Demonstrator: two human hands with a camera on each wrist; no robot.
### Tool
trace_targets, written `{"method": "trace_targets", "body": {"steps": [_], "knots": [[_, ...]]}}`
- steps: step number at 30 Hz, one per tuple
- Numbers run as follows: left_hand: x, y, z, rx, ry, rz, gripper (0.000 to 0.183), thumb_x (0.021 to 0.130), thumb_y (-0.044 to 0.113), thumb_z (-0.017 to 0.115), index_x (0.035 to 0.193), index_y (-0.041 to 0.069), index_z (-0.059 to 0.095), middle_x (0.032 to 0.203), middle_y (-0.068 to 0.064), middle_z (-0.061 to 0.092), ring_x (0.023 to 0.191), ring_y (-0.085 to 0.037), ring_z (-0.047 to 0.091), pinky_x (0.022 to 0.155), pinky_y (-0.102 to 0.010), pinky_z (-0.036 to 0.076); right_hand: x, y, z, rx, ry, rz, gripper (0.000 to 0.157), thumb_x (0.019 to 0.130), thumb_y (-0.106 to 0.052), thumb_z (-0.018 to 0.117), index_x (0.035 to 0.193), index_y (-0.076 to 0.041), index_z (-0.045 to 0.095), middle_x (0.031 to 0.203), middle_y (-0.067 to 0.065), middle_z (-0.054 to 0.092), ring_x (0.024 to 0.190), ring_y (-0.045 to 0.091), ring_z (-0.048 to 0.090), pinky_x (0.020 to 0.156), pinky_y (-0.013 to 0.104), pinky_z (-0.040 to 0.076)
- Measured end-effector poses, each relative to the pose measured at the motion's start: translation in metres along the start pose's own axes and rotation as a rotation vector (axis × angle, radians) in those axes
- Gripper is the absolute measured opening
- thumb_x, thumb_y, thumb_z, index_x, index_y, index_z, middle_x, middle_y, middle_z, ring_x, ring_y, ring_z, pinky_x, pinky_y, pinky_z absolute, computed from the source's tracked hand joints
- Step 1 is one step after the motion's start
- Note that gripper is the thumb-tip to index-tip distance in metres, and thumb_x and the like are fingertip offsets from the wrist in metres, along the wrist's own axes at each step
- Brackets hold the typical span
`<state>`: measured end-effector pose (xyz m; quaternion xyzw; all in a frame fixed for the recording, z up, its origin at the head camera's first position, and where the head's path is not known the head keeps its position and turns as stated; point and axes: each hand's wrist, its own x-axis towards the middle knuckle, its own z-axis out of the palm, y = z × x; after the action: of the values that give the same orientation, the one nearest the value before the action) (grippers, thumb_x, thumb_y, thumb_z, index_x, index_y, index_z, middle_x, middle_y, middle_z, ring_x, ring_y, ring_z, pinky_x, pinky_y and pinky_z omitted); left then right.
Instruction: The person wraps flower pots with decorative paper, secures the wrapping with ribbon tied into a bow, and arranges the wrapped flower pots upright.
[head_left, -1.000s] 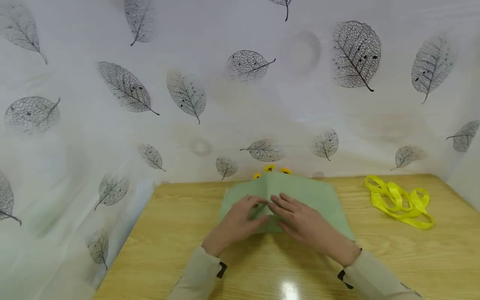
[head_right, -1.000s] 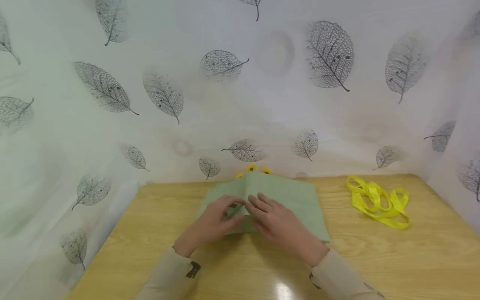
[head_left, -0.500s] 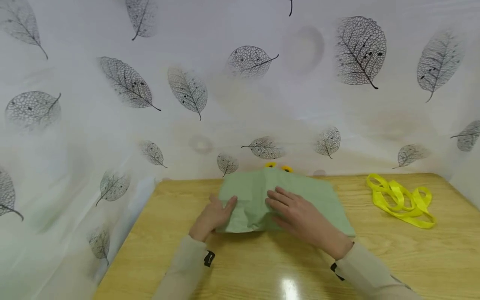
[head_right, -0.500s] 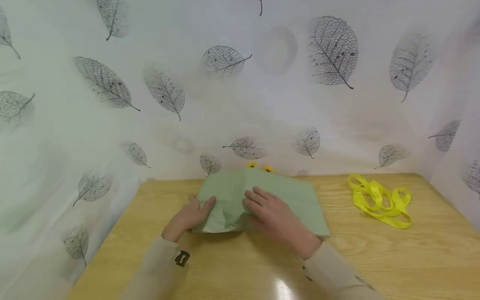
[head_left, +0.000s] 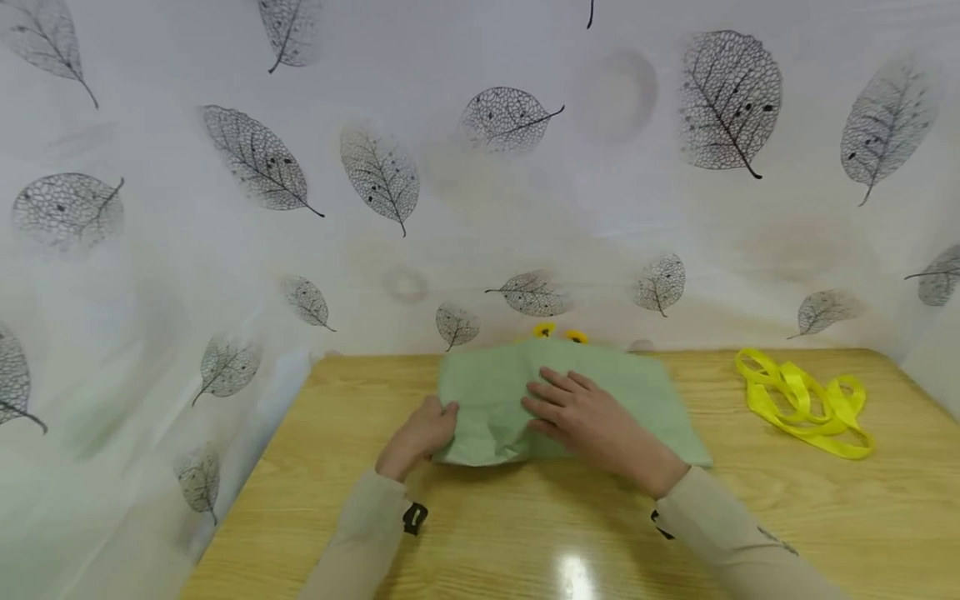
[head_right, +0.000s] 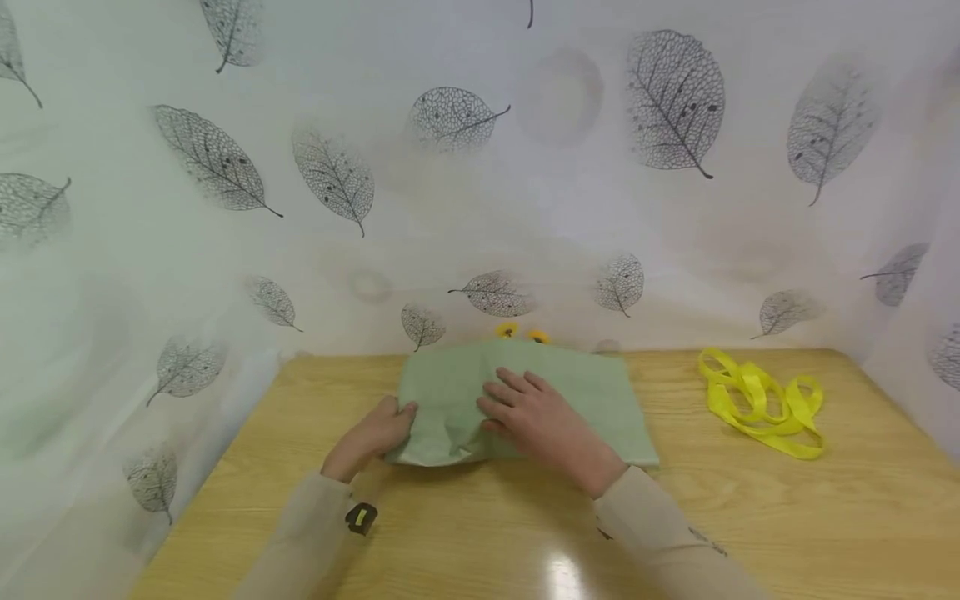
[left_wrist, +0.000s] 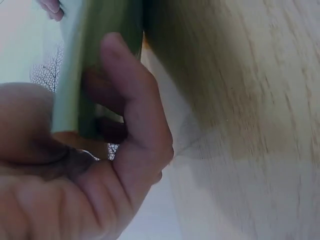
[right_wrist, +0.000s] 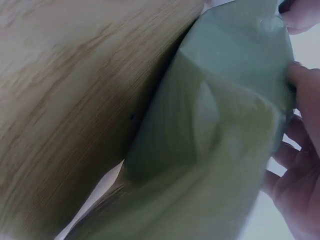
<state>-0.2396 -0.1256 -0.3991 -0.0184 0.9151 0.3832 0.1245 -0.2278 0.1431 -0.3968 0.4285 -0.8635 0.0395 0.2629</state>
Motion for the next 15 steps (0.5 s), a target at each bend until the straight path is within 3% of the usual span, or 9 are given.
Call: {"method": "trace_targets", "body": {"steps": [4, 7, 10, 15], "knots": [[0.001, 0.002, -0.001, 0.000, 0.016, -0.004, 0.057, 0.112, 0.035, 0.027, 0.133, -0.016, 0.043, 0.093, -0.018, 0.052, 0.083, -0.028, 0.053, 0.070, -0.038, 0.050, 0.004, -0.001, 0.000, 0.017, 0.033, -0.014, 0.039, 0.091, -0.031, 0.077, 0.126, -0.013, 0.073, 0.136, 0.011, 0.068, 0.136, 0.036, 0.057, 0.108, 0.056, 0.049], [0.005, 0.002, 0.000, 0.055, 0.046, 0.026, 0.058, 0.113, 0.033, 0.028, 0.134, -0.020, 0.041, 0.097, -0.022, 0.056, 0.086, -0.030, 0.057, 0.077, -0.046, 0.054, 0.009, -0.002, 0.002, 0.009, 0.029, -0.043, 0.043, 0.091, -0.030, 0.077, 0.131, -0.015, 0.071, 0.143, 0.011, 0.064, 0.140, 0.036, 0.052, 0.111, 0.057, 0.047], [0.007, 0.002, 0.003, 0.129, 0.086, 0.050, 0.054, 0.112, 0.026, 0.032, 0.133, -0.022, 0.041, 0.099, -0.026, 0.059, 0.087, -0.031, 0.057, 0.084, -0.051, 0.055, 0.012, -0.001, 0.007, 0.023, -0.002, -0.071, 0.035, 0.095, -0.028, 0.073, 0.129, -0.018, 0.071, 0.142, 0.010, 0.065, 0.139, 0.036, 0.054, 0.111, 0.057, 0.046], [0.005, 0.002, 0.006, 0.156, 0.103, 0.046, 0.046, 0.110, 0.022, 0.039, 0.128, -0.021, 0.043, 0.091, -0.023, 0.058, 0.077, -0.029, 0.057, 0.075, -0.048, 0.056, 0.011, 0.001, 0.013, 0.076, -0.053, -0.073, 0.024, 0.099, -0.027, 0.068, 0.120, -0.019, 0.074, 0.130, 0.005, 0.071, 0.131, 0.033, 0.061, 0.108, 0.058, 0.048]]}}
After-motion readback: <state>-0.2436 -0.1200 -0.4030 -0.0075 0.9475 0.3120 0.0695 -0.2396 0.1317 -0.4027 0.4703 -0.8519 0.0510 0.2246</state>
